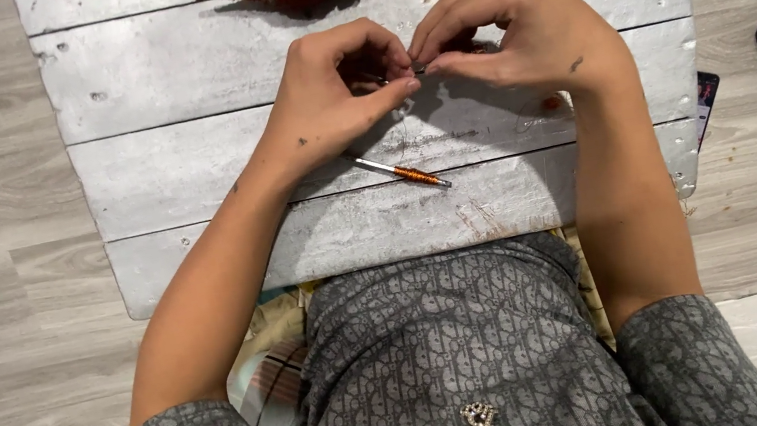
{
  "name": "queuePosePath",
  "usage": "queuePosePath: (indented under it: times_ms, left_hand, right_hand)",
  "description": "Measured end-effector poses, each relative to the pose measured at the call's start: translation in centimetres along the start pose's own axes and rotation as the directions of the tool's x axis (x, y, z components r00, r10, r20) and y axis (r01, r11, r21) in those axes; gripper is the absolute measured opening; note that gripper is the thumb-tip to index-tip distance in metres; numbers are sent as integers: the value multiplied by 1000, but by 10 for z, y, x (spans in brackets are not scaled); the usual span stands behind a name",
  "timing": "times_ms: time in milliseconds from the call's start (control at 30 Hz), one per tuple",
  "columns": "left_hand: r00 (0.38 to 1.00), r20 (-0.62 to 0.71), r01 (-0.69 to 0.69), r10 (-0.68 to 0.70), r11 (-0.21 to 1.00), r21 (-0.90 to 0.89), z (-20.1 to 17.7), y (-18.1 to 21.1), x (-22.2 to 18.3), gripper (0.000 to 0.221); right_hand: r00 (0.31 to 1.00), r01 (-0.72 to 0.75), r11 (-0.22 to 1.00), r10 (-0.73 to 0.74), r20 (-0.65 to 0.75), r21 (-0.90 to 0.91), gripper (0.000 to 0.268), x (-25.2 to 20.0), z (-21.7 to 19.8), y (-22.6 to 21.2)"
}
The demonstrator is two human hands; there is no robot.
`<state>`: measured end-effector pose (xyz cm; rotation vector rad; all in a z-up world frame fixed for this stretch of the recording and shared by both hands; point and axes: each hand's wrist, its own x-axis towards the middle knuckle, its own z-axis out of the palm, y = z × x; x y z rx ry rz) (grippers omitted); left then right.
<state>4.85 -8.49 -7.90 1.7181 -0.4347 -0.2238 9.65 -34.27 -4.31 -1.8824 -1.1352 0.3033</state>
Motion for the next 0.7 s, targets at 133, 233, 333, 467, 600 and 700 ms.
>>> queuePosePath:
  times_ms: [133, 233, 333, 467, 600, 700]
  left_hand:
    - [1000, 9, -2, 2, 1000, 9, -1, 3, 1, 17]
    - [999, 4, -32, 32, 998, 57, 0, -2, 2, 14]
    - [995, 5, -97, 97, 988, 119, 0, -5, 2, 12]
    - [988, 8, -152, 153, 980, 125, 0, -4, 2, 10]
    - [906, 84, -421, 416, 861, 286, -1, -13, 3, 12]
    - [846, 154, -528, 510, 763, 374, -3, -16, 0, 18]
  right_hand:
    - [997, -80, 994, 81, 11, -75, 4, -5, 1, 7]
    - [993, -118, 988, 120, 10, -102, 5, -8, 2, 11]
    - [985, -168, 982, 169, 13, -89, 6, -7, 2, 9]
    - [978, -206, 978, 206, 15, -36, 4, -3, 2, -1]
    - [938, -346, 933, 346, 23, 97, 4, -2, 4, -4]
    - [914, -405, 899, 405, 40, 167, 5, 2, 3, -12]
